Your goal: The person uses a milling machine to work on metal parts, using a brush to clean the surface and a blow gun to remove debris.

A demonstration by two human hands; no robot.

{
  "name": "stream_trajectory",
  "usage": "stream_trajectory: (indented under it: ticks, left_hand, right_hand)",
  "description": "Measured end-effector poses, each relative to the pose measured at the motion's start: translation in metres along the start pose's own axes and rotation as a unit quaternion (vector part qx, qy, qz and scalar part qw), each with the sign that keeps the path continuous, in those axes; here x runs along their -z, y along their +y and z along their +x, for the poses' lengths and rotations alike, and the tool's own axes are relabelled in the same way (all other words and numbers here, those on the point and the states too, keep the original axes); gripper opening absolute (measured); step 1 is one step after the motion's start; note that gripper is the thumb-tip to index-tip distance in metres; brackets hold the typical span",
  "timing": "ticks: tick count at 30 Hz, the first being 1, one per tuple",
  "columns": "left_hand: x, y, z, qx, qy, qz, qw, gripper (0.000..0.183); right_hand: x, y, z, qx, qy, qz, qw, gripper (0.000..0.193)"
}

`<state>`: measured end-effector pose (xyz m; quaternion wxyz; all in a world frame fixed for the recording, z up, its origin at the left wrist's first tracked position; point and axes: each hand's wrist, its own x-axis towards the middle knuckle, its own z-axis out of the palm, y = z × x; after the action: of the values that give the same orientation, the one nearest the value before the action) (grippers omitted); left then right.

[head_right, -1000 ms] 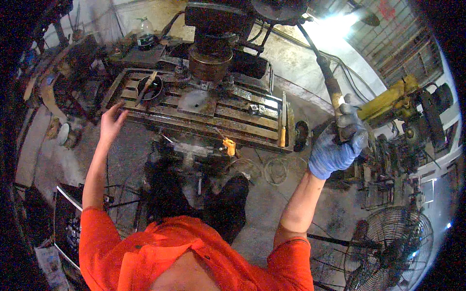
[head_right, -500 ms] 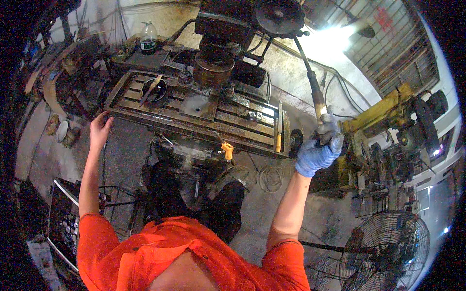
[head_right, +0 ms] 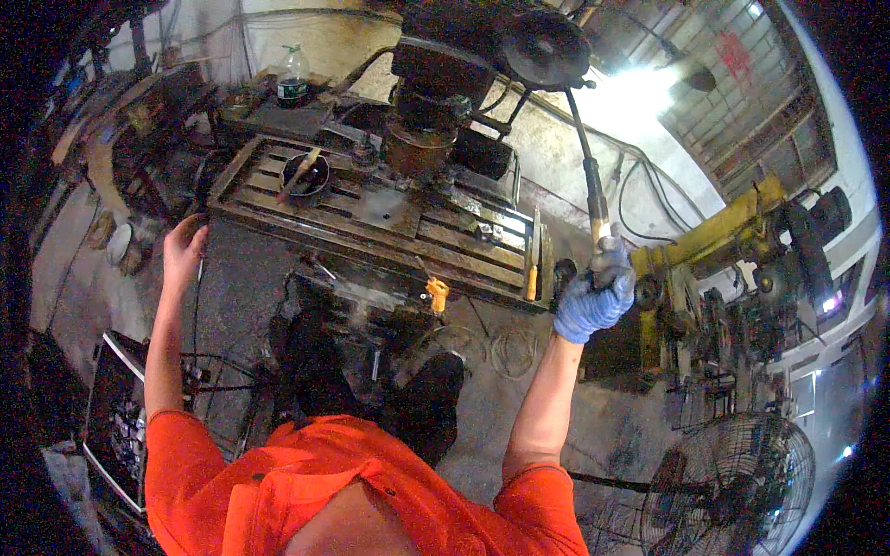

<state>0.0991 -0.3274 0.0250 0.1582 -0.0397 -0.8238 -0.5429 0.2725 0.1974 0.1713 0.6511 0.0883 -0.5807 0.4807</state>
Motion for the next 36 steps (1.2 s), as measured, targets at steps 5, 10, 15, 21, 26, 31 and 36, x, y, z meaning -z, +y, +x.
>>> stream_trajectory:
  ticks: [5, 10, 15, 21, 26, 31, 36]
  left_hand:
    - [0.071, -0.026, -0.020, -0.027, 0.068, 0.036, 0.997, 0.037]
    - [0.194, -0.010, -0.077, 0.046, 0.106, 0.286, 0.951, 0.038]
    - [0.310, -0.056, -0.192, 0.192, 0.217, 0.447, 0.846, 0.039]
    - [0.330, -0.102, -0.282, 0.359, 0.199, 0.445, 0.796, 0.043]
    - [0.307, -0.139, -0.287, 0.410, 0.059, 0.554, 0.722, 0.036]
    - [0.312, -0.178, -0.277, 0.315, -0.024, 0.607, 0.729, 0.018]
    - [0.333, -0.209, -0.283, 0.125, -0.096, 0.661, 0.734, 0.011]
  right_hand:
    - [0.013, 0.006, 0.010, -0.196, 0.010, 0.182, 0.963, 0.016]
    - [0.049, -0.005, 0.027, -0.177, -0.007, 0.182, 0.967, 0.016]
    - [0.053, 0.000, 0.045, 0.238, -0.042, -0.372, 0.896, 0.021]
    - [0.072, 0.024, 0.078, 0.345, -0.056, -0.576, 0.739, 0.027]
    - [0.055, 0.008, 0.082, 0.369, -0.066, -0.551, 0.746, 0.024]
    - [0.058, 0.007, 0.092, 0.166, -0.094, -0.374, 0.908, 0.020]
    - [0.035, -0.003, 0.119, 0.248, -0.084, -0.379, 0.887, 0.022]
